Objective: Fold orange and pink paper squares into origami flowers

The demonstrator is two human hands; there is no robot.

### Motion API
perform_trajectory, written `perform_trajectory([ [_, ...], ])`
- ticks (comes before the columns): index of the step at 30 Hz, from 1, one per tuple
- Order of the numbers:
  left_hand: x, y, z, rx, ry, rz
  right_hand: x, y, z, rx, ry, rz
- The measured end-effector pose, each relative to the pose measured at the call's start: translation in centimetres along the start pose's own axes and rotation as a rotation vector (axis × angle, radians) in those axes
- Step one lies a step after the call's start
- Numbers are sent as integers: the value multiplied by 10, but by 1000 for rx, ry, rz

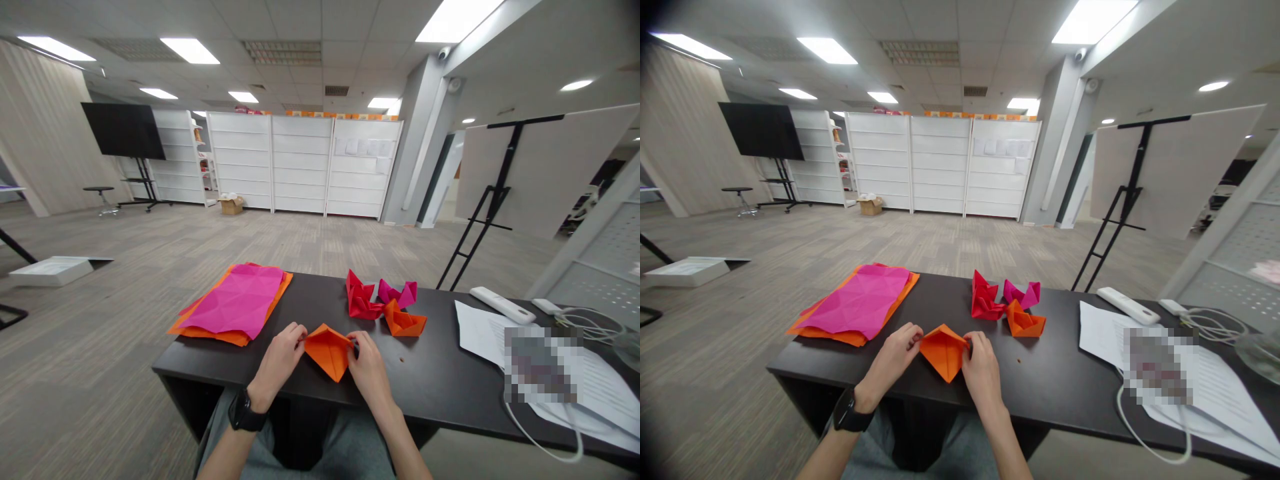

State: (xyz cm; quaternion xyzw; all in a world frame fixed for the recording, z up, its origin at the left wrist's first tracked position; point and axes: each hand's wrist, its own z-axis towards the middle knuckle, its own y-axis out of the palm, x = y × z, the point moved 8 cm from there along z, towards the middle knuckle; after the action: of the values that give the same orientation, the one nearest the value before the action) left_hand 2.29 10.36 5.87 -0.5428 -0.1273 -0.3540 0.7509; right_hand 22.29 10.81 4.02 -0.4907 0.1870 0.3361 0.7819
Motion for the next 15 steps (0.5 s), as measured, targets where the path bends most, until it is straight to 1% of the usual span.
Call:
perform_trajectory([
  [2, 1, 5, -4, -28, 49, 25, 0, 3, -1, -41, -67, 8],
  [5, 7, 10, -9, -66, 174, 80, -4, 13, -2, -165, -178, 29],
  [10, 6, 8, -14, -66, 295, 183, 2, 18, -5, -273, -179, -98],
  [13, 3, 12, -18, -109, 376, 207, 2, 18, -10, -351, -217, -196],
  [15, 0, 16, -21, -150, 411, 204, -2, 18, -14, -387, -265, -215],
])
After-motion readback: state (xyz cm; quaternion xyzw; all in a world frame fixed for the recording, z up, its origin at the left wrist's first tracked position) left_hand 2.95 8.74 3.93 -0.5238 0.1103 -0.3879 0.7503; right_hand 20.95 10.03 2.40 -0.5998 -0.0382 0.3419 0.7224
